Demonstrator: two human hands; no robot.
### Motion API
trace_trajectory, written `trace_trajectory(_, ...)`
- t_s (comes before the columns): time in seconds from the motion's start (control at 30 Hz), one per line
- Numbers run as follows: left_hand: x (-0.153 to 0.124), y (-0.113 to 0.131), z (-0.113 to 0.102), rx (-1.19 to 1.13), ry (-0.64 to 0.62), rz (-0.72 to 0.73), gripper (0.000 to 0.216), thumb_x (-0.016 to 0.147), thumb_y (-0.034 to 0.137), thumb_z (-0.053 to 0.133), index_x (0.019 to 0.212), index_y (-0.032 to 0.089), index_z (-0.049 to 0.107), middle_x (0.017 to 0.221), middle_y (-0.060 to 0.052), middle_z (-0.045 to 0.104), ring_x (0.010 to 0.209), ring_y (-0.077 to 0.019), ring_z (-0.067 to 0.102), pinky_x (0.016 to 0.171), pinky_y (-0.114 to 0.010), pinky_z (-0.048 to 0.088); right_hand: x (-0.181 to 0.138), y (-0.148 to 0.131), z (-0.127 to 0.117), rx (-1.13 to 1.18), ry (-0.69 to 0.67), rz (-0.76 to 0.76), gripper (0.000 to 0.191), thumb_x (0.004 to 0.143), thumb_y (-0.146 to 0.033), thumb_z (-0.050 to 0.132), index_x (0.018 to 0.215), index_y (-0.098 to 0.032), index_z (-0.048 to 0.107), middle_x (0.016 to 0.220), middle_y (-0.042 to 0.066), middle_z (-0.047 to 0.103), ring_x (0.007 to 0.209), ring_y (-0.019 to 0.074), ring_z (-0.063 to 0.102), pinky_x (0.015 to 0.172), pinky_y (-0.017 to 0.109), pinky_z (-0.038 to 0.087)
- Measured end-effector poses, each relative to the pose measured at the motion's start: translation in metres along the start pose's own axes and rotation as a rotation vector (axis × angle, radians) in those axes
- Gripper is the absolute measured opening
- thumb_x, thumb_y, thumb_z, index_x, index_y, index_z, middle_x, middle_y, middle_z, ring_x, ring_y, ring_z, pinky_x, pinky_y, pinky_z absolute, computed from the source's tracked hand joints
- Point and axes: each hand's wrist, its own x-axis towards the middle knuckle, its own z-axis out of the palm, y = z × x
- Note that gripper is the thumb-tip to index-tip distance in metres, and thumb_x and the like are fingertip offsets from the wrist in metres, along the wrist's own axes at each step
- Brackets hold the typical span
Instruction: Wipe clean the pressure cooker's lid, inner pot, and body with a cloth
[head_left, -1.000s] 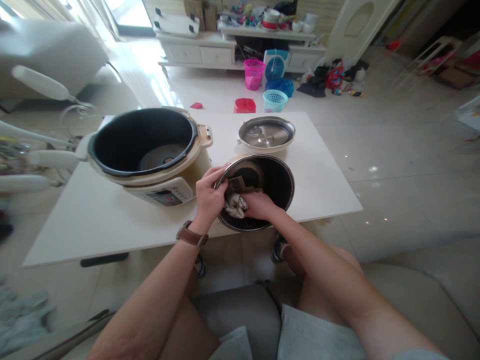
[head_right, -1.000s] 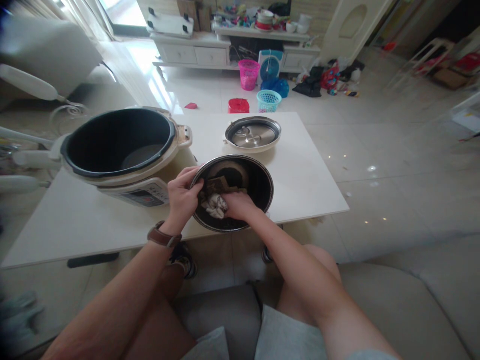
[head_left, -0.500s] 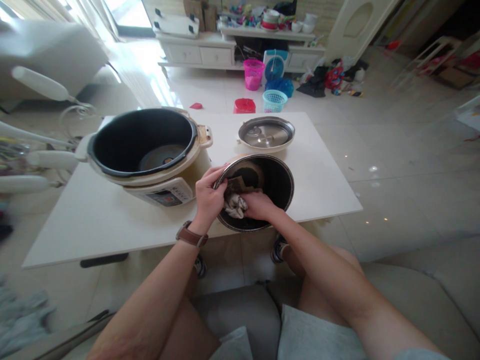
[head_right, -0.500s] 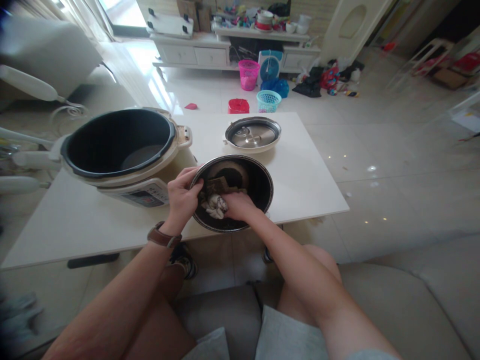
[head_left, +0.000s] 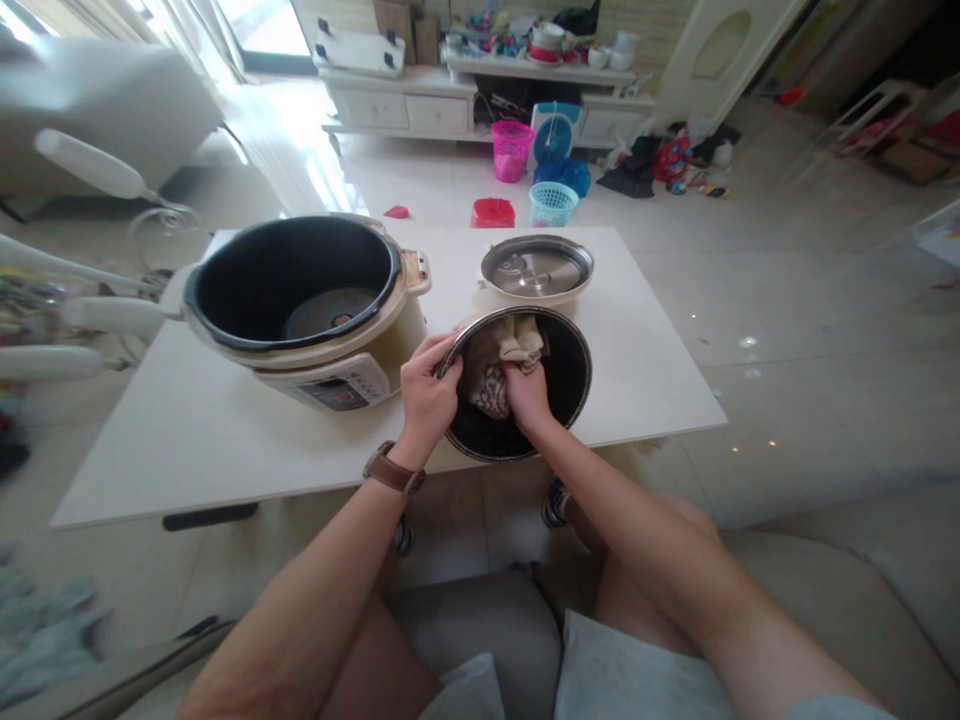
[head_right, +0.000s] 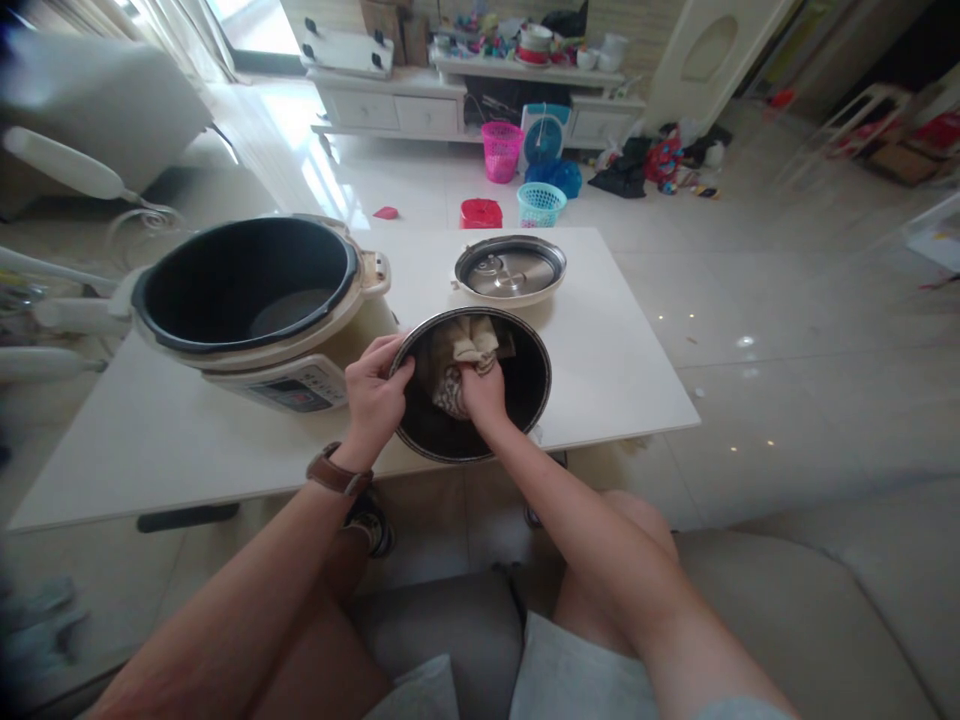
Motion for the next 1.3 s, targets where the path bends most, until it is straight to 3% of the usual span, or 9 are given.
trace_trajectory(0.17,0.000,0.000,-0.002,-0.001,0.022,-0.002,0.030,0.089,0.017,0.067,0.113,0.020,0.085,0.114,-0.006,0.081,0.107,-0.0207,0.074,0.102,-0.035,0.058,-0.025,-0.002,0.002,-0.079,-0.507,-0.081,0.035,0.086,-0.024,0.065,0.119,-0.020,0.076,0.127,0.006,0.080,0.122,0.0269,0.073,0.112,0.041,0.054)
trace_trajectory(0.33,0.004,-0.007,-0.012,0.015,0.050,-0.015,0.028,0.088,0.016,0.068,0.110,0.019,0.085,0.111,-0.006,0.082,0.104,-0.0209,0.074,0.099,-0.035,0.060,-0.015,-0.029,-0.035,-0.874,-1.012,-0.166,0.040,0.083,-0.016,0.069,0.120,-0.025,0.079,0.125,0.011,0.081,0.119,0.0324,0.075,0.101,0.041,0.057)
trace_trajectory(0.43,0.005,-0.008,-0.011,0.032,0.018,-0.006,0.029,0.089,0.015,0.067,0.111,0.020,0.085,0.111,-0.005,0.082,0.104,-0.0212,0.074,0.099,-0.036,0.060,-0.002,-0.046,-0.054,-1.271,-0.999,-0.118,0.037,0.085,-0.023,0.071,0.121,-0.028,0.080,0.127,0.016,0.079,0.119,0.0377,0.075,0.099,0.047,0.057)
trace_trajectory(0.5,0.003,-0.005,-0.007,0.050,-0.005,0.009,0.029,0.090,0.016,0.066,0.112,0.020,0.085,0.112,-0.006,0.081,0.105,-0.0214,0.074,0.100,-0.036,0.059,0.000,-0.049,-0.058,-1.272,-0.987,-0.112,0.037,0.086,-0.025,0.070,0.121,-0.027,0.081,0.125,0.017,0.080,0.118,0.0388,0.075,0.098,0.047,0.057)
trace_trajectory(0.6,0.001,-0.002,-0.002,0.072,-0.016,0.029,0.030,0.092,0.016,0.065,0.114,0.020,0.084,0.113,-0.006,0.081,0.106,-0.0218,0.074,0.101,-0.036,0.059,-0.011,-0.041,-0.052,-0.932,-0.993,-0.083,0.040,0.084,-0.023,0.069,0.123,-0.026,0.080,0.121,0.010,0.082,0.115,0.0344,0.076,0.098,0.041,0.057)
trace_trajectory(0.77,0.001,-0.004,-0.001,0.067,0.030,0.025,0.031,0.090,0.014,0.064,0.113,0.019,0.084,0.112,-0.006,0.081,0.104,-0.0211,0.073,0.099,-0.035,0.059,-0.042,-0.030,-0.040,-0.356,-0.725,-0.040,0.044,0.089,-0.026,0.065,0.131,-0.026,0.075,0.126,0.002,0.080,0.117,0.0251,0.074,0.102,0.034,0.055)
trace_trajectory(0.9,0.004,-0.010,-0.004,0.066,0.046,0.009,0.032,0.087,0.013,0.065,0.111,0.020,0.085,0.109,-0.005,0.082,0.102,-0.0212,0.073,0.098,-0.036,0.059,-0.039,-0.048,-0.063,-0.746,-0.949,-0.111,0.039,0.081,-0.027,0.072,0.119,-0.029,0.080,0.117,0.005,0.083,0.109,0.0302,0.076,0.095,0.035,0.055)
trace_trajectory(1.03,0.005,-0.009,-0.004,0.065,0.038,-0.003,0.032,0.087,0.014,0.065,0.111,0.021,0.085,0.110,-0.005,0.081,0.103,-0.0216,0.073,0.100,-0.037,0.059,-0.028,-0.060,-0.083,-1.181,-0.910,-0.153,0.039,0.081,-0.027,0.068,0.118,-0.030,0.081,0.114,0.012,0.082,0.108,0.0391,0.077,0.092,0.045,0.056)
trace_trajectory(1.3,-0.016,-0.004,0.012,0.005,0.217,-0.063,0.028,0.088,0.014,0.063,0.108,0.019,0.082,0.113,-0.007,0.079,0.107,-0.0217,0.072,0.102,-0.037,0.058,-0.046,-0.039,-0.040,-0.719,-0.726,-0.081,0.044,0.093,-0.029,0.060,0.136,-0.031,0.069,0.134,0.005,0.078,0.123,0.0298,0.072,0.100,0.035,0.054)
